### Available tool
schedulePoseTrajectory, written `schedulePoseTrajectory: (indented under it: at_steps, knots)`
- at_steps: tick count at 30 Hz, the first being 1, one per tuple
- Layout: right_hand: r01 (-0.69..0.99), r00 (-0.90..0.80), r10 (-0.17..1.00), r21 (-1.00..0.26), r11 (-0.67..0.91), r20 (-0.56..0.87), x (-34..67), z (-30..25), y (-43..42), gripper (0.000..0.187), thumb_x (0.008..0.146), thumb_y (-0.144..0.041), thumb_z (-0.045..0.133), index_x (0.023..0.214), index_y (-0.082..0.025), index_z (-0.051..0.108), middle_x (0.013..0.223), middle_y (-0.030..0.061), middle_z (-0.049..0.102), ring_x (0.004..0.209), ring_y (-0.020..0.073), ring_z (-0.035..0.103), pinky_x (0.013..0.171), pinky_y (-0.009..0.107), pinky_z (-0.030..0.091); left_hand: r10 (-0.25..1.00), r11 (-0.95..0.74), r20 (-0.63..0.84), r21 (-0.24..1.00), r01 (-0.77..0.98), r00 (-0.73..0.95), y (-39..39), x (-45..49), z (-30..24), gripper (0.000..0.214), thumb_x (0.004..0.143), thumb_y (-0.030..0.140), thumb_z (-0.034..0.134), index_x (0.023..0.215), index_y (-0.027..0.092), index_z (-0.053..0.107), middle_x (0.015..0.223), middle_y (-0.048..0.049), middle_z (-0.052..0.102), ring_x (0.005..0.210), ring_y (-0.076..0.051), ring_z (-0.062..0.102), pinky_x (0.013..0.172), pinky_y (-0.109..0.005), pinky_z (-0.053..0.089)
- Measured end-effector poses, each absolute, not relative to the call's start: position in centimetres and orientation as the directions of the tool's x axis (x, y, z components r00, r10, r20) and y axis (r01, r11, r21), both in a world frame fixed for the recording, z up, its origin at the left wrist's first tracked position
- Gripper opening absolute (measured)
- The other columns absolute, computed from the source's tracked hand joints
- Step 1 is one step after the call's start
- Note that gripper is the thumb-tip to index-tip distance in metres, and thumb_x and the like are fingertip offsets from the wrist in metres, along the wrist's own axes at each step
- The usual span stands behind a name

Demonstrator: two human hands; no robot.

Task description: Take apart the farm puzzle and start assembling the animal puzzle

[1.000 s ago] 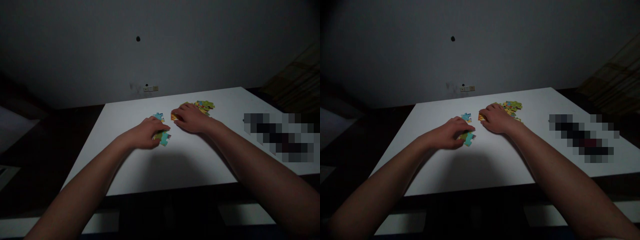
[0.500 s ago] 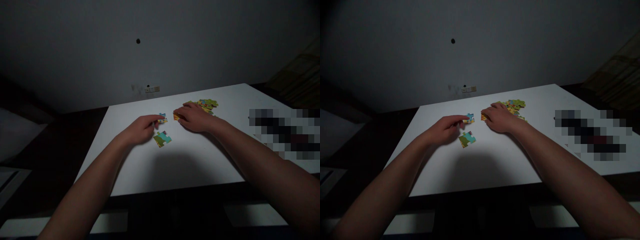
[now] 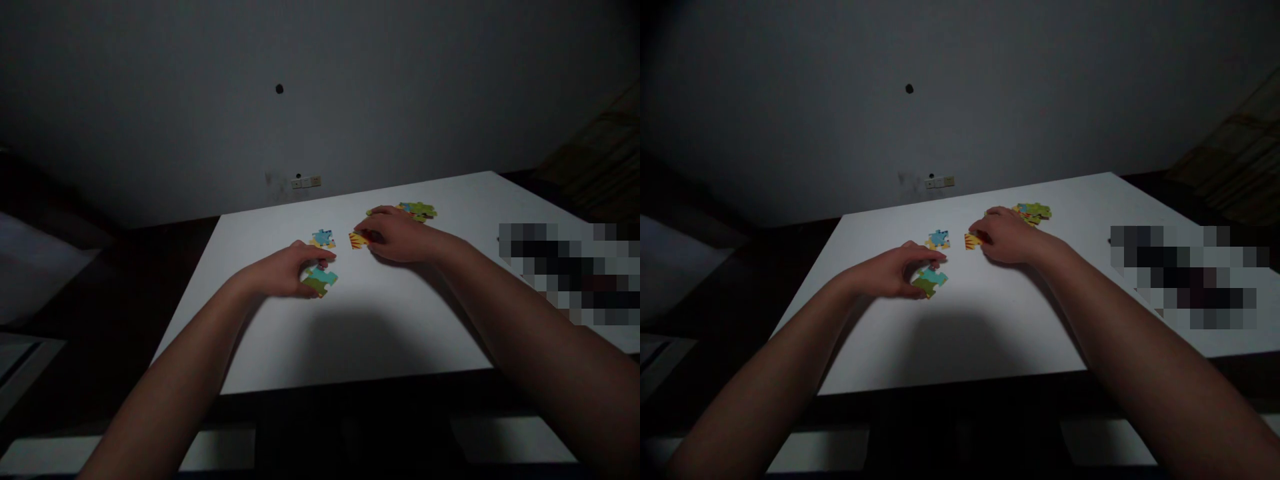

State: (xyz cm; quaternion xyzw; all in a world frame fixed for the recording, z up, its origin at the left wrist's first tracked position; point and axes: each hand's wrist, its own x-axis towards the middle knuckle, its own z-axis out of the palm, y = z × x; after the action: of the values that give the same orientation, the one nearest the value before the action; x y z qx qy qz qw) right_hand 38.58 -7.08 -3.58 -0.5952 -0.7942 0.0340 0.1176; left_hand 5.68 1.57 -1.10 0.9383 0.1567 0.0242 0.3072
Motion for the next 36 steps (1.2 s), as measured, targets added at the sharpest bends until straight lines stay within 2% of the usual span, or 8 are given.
schedulePoseTrajectory:
  at_steps: [5, 12, 15, 17, 21, 23, 27, 36]
  knots:
    - [0.909, -0.309, 0.941, -0.247, 0.335, 0.138, 39.0, -3.4, -7.0, 0.045, 0.093, -0.018, 0.063, 0.131, -0.026, 0.086, 0.125, 0.0124, 0.085, 0.121, 0.0385, 0.072, 0.113, 0.055, 0.054, 0.409, -0.736, -0.085, 0.558, 0.384, 0.908, 1.8, 5.5, -1.2, 0.084, 0.079, 0.047, 0.099, 0.155, 0.022, 0.075, 0.125, -0.0116, 0.077, 0.110, -0.028, 0.071, 0.101, -0.042, 0.057]
    - [0.929, -0.224, 0.957, -0.258, 0.267, 0.184, 39.1, -2.7, -7.4, 0.046, 0.084, -0.023, 0.076, 0.130, -0.027, 0.084, 0.114, 0.0120, 0.083, 0.115, 0.0388, 0.071, 0.103, 0.052, 0.056, 0.427, -0.697, -0.186, 0.556, 0.453, 0.885, 2.2, 5.2, -0.8, 0.091, 0.073, 0.049, 0.099, 0.156, 0.021, 0.072, 0.109, -0.0039, 0.075, 0.091, -0.023, 0.071, 0.085, -0.035, 0.052]
    - [0.893, -0.210, 0.965, -0.370, 0.255, 0.158, 38.7, -2.1, -7.8, 0.026, 0.095, -0.035, 0.074, 0.116, -0.025, 0.087, 0.101, 0.0100, 0.084, 0.096, 0.0334, 0.074, 0.086, 0.046, 0.056, 0.423, -0.637, -0.229, 0.613, 0.467, 0.877, 2.2, 5.0, -0.8, 0.099, 0.069, 0.046, 0.101, 0.158, 0.019, 0.067, 0.104, -0.0018, 0.075, 0.085, -0.022, 0.070, 0.078, -0.033, 0.050]
    - [0.831, -0.206, 0.967, -0.496, 0.252, 0.147, 38.1, -2.0, -8.1, 0.027, 0.102, -0.045, 0.071, 0.110, -0.025, 0.087, 0.094, 0.0081, 0.084, 0.085, 0.0296, 0.074, 0.076, 0.043, 0.054, 0.426, -0.580, -0.232, 0.671, 0.461, 0.874, 2.2, 5.0, -1.0, 0.094, 0.071, 0.045, 0.099, 0.155, 0.016, 0.066, 0.097, -0.0002, 0.075, 0.080, -0.021, 0.069, 0.074, -0.032, 0.048]
    - [0.667, -0.156, 0.980, -0.719, 0.196, 0.122, 36.4, -2.9, -8.2, 0.037, 0.100, -0.053, 0.077, 0.121, -0.025, 0.086, 0.091, 0.0062, 0.082, 0.076, 0.0262, 0.071, 0.066, 0.038, 0.050, 0.566, -0.503, -0.074, 0.758, 0.415, 0.821, 2.7, 5.4, -2.3, 0.046, 0.092, 0.038, 0.075, 0.132, 0.015, 0.074, 0.081, 0.0024, 0.067, 0.070, -0.018, 0.060, 0.069, -0.031, 0.045]
    - [0.603, -0.174, 0.984, -0.785, 0.145, 0.047, 35.4, -3.6, -8.2, 0.044, 0.102, -0.051, 0.075, 0.133, -0.022, 0.083, 0.082, 0.0044, 0.078, 0.069, 0.0231, 0.065, 0.062, 0.036, 0.045, 0.642, -0.549, 0.049, 0.725, 0.415, 0.765, 3.2, 5.6, -3.1, 0.031, 0.092, 0.028, 0.067, 0.118, 0.015, 0.079, 0.079, 0.0018, 0.065, 0.069, -0.017, 0.056, 0.069, -0.031, 0.043]
    - [0.564, -0.229, 0.973, -0.820, 0.103, -0.035, 34.6, -4.5, -8.2, 0.046, 0.101, -0.040, 0.071, 0.140, -0.018, 0.082, 0.079, 0.0032, 0.073, 0.066, 0.0196, 0.058, 0.061, 0.034, 0.042, 0.671, -0.610, 0.139, 0.662, 0.436, 0.728, 4.2, 5.9, -4.2, 0.028, 0.090, 0.022, 0.063, 0.108, 0.015, 0.084, 0.078, 0.0005, 0.068, 0.072, -0.017, 0.057, 0.072, -0.030, 0.044]
    - [0.462, -0.271, 0.959, -0.885, 0.055, -0.082, 35.2, -4.9, -8.1, 0.042, 0.099, -0.040, 0.076, 0.137, -0.021, 0.081, 0.083, 0.0021, 0.072, 0.071, 0.0187, 0.060, 0.067, 0.034, 0.047, 0.650, -0.647, 0.199, 0.651, 0.397, 0.734, 4.9, 6.7, -5.4, 0.027, 0.094, 0.020, 0.064, 0.109, 0.016, 0.086, 0.078, -0.0007, 0.073, 0.073, -0.017, 0.062, 0.076, -0.030, 0.046]
